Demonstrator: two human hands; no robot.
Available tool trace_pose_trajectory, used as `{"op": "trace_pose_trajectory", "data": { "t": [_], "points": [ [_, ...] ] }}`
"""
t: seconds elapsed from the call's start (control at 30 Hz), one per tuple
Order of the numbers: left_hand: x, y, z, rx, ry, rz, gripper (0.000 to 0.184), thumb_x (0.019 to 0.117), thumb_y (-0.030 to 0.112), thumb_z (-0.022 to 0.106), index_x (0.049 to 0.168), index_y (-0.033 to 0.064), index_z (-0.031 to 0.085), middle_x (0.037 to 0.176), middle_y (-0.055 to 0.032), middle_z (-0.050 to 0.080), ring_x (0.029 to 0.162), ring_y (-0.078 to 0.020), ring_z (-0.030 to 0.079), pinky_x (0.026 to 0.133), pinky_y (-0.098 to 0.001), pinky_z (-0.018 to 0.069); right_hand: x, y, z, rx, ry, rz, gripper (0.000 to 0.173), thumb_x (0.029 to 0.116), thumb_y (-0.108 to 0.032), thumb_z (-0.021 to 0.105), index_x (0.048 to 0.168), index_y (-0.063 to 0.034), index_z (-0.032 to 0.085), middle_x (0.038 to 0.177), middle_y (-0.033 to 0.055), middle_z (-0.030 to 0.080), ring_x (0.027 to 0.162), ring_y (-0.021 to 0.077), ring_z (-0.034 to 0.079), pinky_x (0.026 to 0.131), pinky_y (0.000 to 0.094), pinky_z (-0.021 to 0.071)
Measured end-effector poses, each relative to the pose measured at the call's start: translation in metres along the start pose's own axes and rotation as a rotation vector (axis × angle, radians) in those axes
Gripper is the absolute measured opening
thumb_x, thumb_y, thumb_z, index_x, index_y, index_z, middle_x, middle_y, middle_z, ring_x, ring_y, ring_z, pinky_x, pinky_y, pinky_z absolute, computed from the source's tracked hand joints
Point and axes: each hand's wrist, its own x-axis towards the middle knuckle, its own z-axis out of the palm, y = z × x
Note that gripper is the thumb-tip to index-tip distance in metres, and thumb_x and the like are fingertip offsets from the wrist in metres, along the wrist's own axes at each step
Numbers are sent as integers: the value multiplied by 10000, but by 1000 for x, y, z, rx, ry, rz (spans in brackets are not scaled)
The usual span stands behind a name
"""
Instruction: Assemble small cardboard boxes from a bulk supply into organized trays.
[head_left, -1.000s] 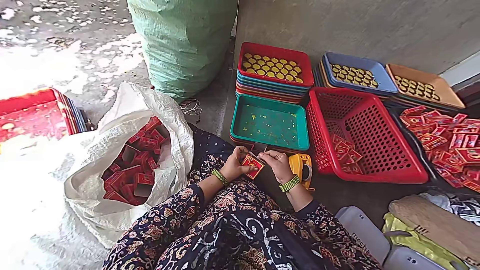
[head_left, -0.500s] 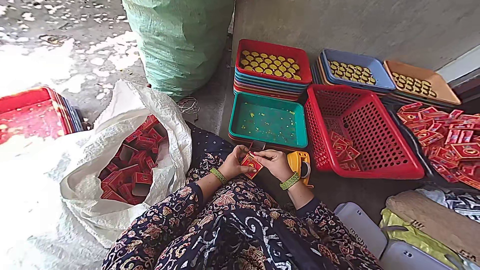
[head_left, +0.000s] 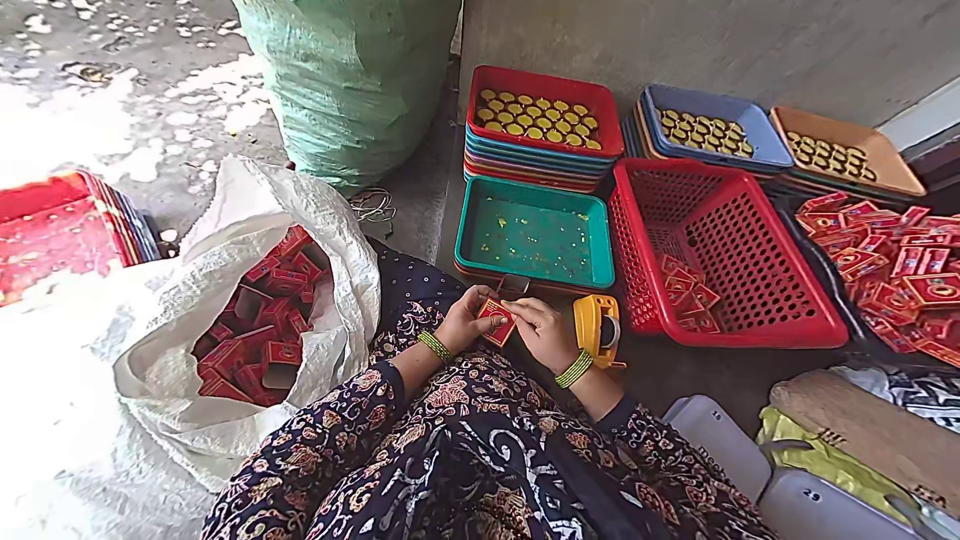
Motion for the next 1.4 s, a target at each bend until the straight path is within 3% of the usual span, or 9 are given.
{"op": "trace_pose_trajectory", "data": {
  "t": [0.2, 0.37, 0.53, 0.7, 0.9, 1.0, 1.07, 1.3, 1.4],
  "points": [
    [-1, -2, 1, 79, -51, 8, 345, 937, 123, 747, 1233, 64, 581, 1023, -85, 733, 862, -177, 735, 816, -383, 633, -32, 3, 3, 288, -35, 197, 510, 1031, -79, 550, 1525, -10, 444, 1435, 108, 621, 1293, 173, 621, 1095, 375, 522],
    [2, -5, 2, 149, -37, 15, 243, 1028, 219, 611, 1223, 77, 588, 977, -88, 714, 826, -181, 722, 774, -399, 626, -65, 46, -80, 49, 223, 680, 299, 1001, -123, 636, 1287, -39, 650, 1230, 110, 709, 1092, 198, 699, 961, 423, 573],
    [5, -7, 3, 207, -7, 43, 226, 1057, 223, 472, 1190, 91, 598, 905, -49, 670, 756, -119, 668, 699, -333, 584, -123, 113, -139, -201, 70, 1123, 414, 1004, -189, 654, 1374, -21, 574, 1219, 149, 715, 1163, 295, 674, 1034, 536, 500],
    [5, -4, 6, 200, 19, 33, 199, 1062, 209, 466, 1166, 91, 587, 866, -30, 638, 698, -87, 621, 652, -281, 546, -141, 135, -122, 59, 41, 1154, 391, 1059, -224, 586, 1407, -49, 553, 1275, 146, 661, 914, 199, 643, 784, 377, 521],
    [4, -3, 4, 243, 20, 25, 209, 1067, 220, 463, 1183, 98, 586, 902, -40, 653, 764, -96, 647, 709, -312, 564, -138, 149, -116, 108, 166, 1145, 414, 907, -148, 794, 1275, -26, 647, 1121, 156, 730, 981, 224, 699, 887, 427, 552],
    [4, -3, 5, 240, 27, 21, 202, 1072, 223, 468, 1184, 102, 585, 885, -34, 643, 739, -91, 634, 690, -303, 553, -136, 133, -121, 210, 261, 1261, 352, 890, -132, 809, 1205, -56, 673, 958, 63, 695, 668, 80, 516, 601, 265, 431],
    [4, -2, 5, 235, 35, 17, 188, 1078, 227, 473, 1175, 109, 583, 875, -30, 638, 727, -89, 629, 682, -296, 550, -141, 125, -126, 219, 227, 1340, 312, 879, -160, 822, 1156, -78, 705, 848, 19, 667, 563, 48, 459, 517, 222, 397],
    [5, -4, 5, 237, 32, 20, 198, 1067, 231, 479, 1180, 111, 588, 894, -24, 657, 766, -89, 653, 716, -304, 566, -159, 117, -108, 266, 263, 1374, 234, 951, -214, 758, 1125, -63, 718, 852, 21, 703, 554, 49, 489, 511, 222, 403],
    [6, -6, 3, 232, 21, 45, 208, 1062, 221, 470, 1183, 99, 587, 893, -30, 659, 773, -90, 659, 720, -305, 571, -159, 119, -102, 103, 244, 1302, 241, 947, -254, 764, 1095, -66, 732, 911, 29, 739, 678, 82, 589, 634, 281, 476]
  ]
}}
